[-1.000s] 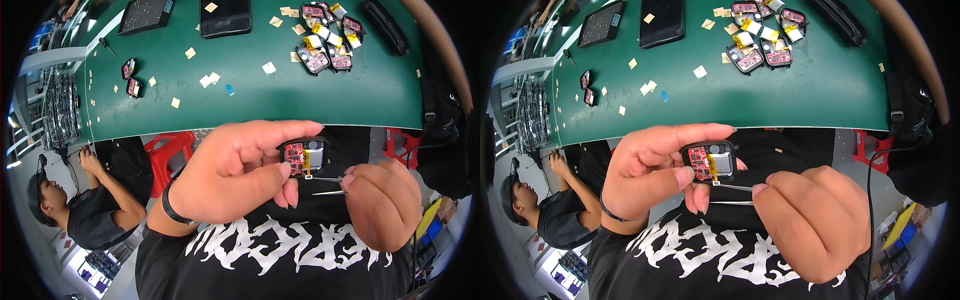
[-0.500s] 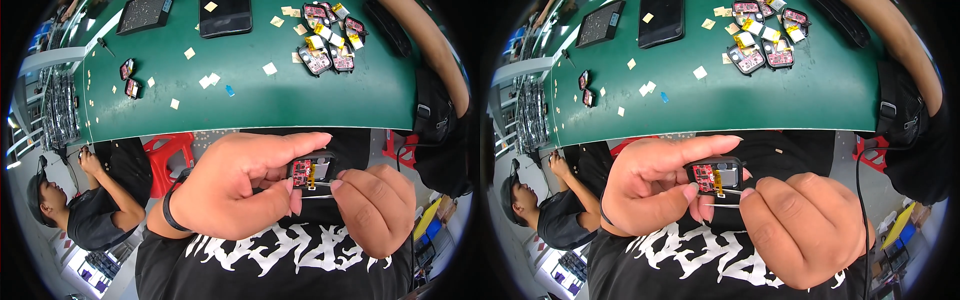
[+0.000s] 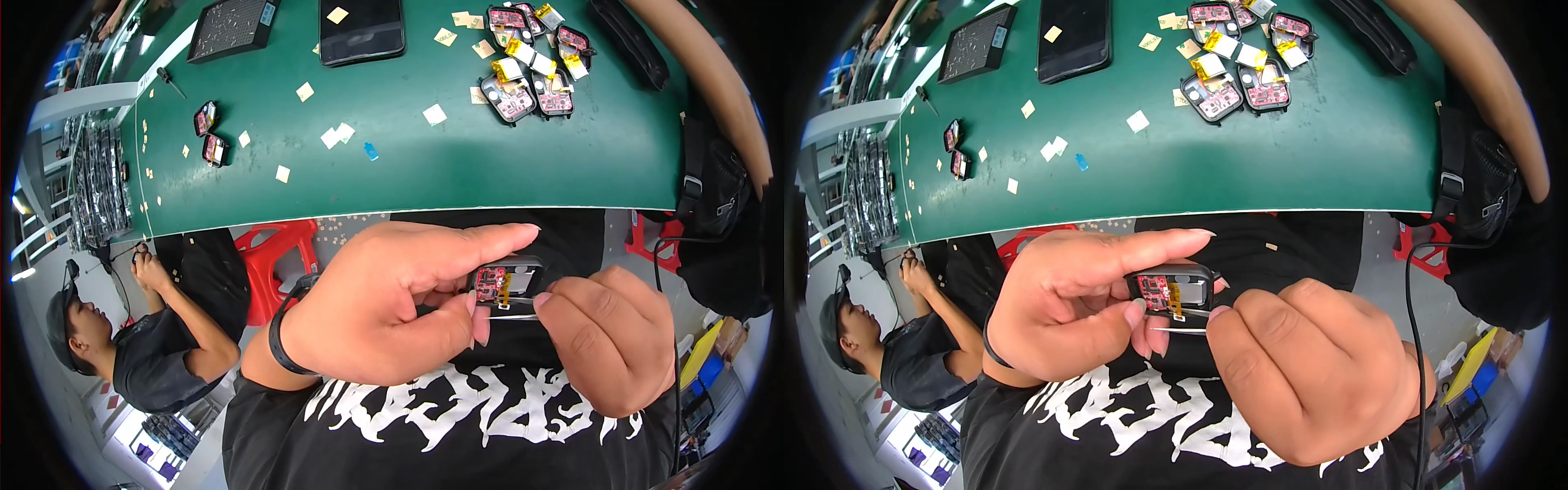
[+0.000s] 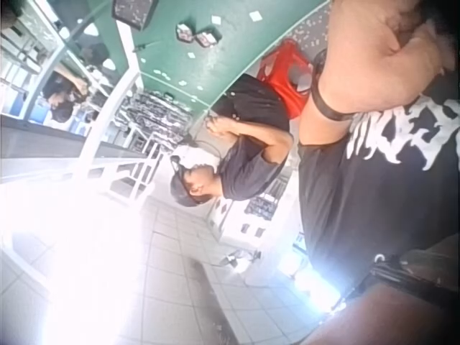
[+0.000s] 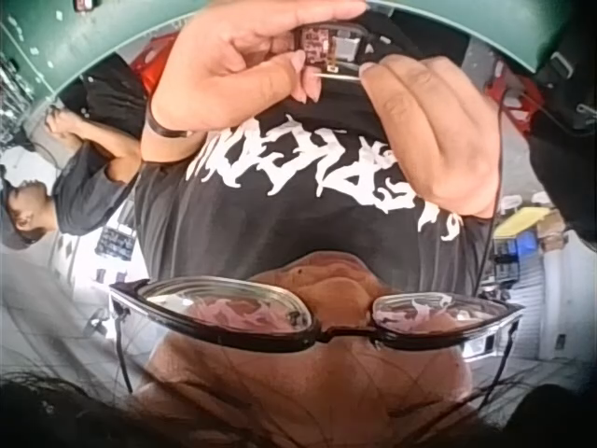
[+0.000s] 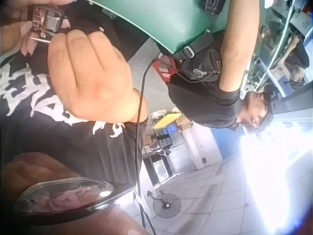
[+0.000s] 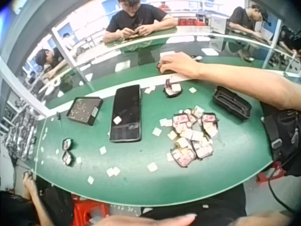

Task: The recorder is assembling small electronic components, specifically attaching a small battery and circuit board into a plastic casing using tweezers and hands.

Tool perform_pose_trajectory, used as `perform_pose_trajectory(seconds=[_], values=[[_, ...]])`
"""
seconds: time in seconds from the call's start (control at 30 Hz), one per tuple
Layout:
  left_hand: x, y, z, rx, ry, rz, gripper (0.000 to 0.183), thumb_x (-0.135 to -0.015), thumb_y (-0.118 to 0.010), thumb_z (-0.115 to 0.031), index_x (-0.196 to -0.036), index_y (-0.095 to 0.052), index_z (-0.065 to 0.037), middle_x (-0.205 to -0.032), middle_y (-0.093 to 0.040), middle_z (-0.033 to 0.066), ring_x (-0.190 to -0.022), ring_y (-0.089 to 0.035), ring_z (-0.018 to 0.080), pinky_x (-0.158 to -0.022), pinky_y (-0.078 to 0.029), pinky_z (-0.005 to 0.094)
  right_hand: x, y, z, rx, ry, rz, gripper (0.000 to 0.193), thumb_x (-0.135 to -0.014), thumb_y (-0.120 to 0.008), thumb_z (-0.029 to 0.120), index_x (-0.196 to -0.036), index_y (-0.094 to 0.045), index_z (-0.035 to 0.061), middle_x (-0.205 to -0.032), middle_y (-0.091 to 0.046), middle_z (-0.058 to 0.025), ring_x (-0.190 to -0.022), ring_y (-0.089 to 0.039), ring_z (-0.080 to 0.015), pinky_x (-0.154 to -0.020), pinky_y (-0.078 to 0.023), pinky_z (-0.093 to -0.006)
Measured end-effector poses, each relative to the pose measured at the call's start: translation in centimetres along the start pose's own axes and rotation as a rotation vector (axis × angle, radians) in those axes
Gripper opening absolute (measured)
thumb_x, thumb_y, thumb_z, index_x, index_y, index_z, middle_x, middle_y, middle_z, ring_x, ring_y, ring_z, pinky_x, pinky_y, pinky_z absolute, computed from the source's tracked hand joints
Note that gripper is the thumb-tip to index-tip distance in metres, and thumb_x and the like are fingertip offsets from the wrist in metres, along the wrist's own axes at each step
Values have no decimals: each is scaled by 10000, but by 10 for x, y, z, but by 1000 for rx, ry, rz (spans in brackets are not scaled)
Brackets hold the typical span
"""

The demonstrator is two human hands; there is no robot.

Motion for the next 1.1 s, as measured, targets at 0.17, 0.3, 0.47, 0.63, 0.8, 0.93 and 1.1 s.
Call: perform_pose_trajectory(seconds=[0.17, 0.3, 0.47, 0.63, 0.8, 0.93, 1.1], values=[[0, -2, -2, -48, -11, 19, 618, -883, -416, 194, -1480, -487, 50, -1260, -689, 173, -808, -644, 87, -710, -524, 224, 1, 2, 1, -39, 4, 5, 304, -545, -758, -94, -837, -676, -117, -751, -646, -193, -523, -552, -234, -431, -423, -314], [-2, 3, 1, -147, -99, 77, 640, -859, -443, 190, -1481, -490, 46, -1236, -696, 192, -784, -648, 81, -715, -529, 226, 2, 3, 0, -81, 0, -11, 316, -551, -763, -111, -856, -680, -103, -762, -650, -177, -524, -549, -233, -438, -427, -318], [-5, 1, -1, -240, -160, 59, 610, -852, -475, 178, -1444, -536, 46, -1147, -704, 175, -763, -666, 88, -705, -540, 229, 7, 3, -6, -68, 67, 18, 320, -599, -711, 8, -884, -658, -129, -790, -620, -175, -576, -543, -199, -476, -433, -285], [-9, -2, -2, -282, -241, -12, 498, -893, -544, 149, -1378, -598, 53, -1050, -680, 137, -773, -691, 116, -688, -560, 227, 6, 1, -8, -53, 55, 47, 331, -598, -700, 29, -892, -660, -116, -800, -616, -165, -583, -547, -201, -475, -438, -281], [-7, -4, -1, -177, -115, -115, 398, -971, -556, 83, -1365, -605, 56, -1003, -669, 122, -794, -706, 138, -707, -595, 253, 7, -5, -5, 172, 92, -14, 330, -594, -685, 50, -894, -671, -87, -797, -619, -156, -570, -537, -187, -432, -424, -258], [-7, -3, -2, -172, -121, -96, 377, -995, -534, 58, -1365, -605, 54, -955, -673, 111, -805, -710, 140, -700, -592, 256, 5, -4, -2, 171, 85, -14, 311, -614, -698, 45, -894, -671, -86, -798, -621, -153, -567, -533, -183, -425, -422, -256], [-8, -4, -6, -196, -92, -75, 372, -1005, -538, 34, -1372, -602, 47, -927, -682, 110, -777, -705, 140, -691, -585, 253, 8, -1, -4, 69, 74, 7, 311, -612, -705, 30, -893, -669, -96, -796, -617, -164, -573, -536, -192, -440, -429, -263]])
Point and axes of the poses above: each hand's wrist, its own x-axis away from the middle knuckle, its own y-axis out of the back of the hand, z = x × y, the point moved 2 cm from there along -x, towards the middle knuckle
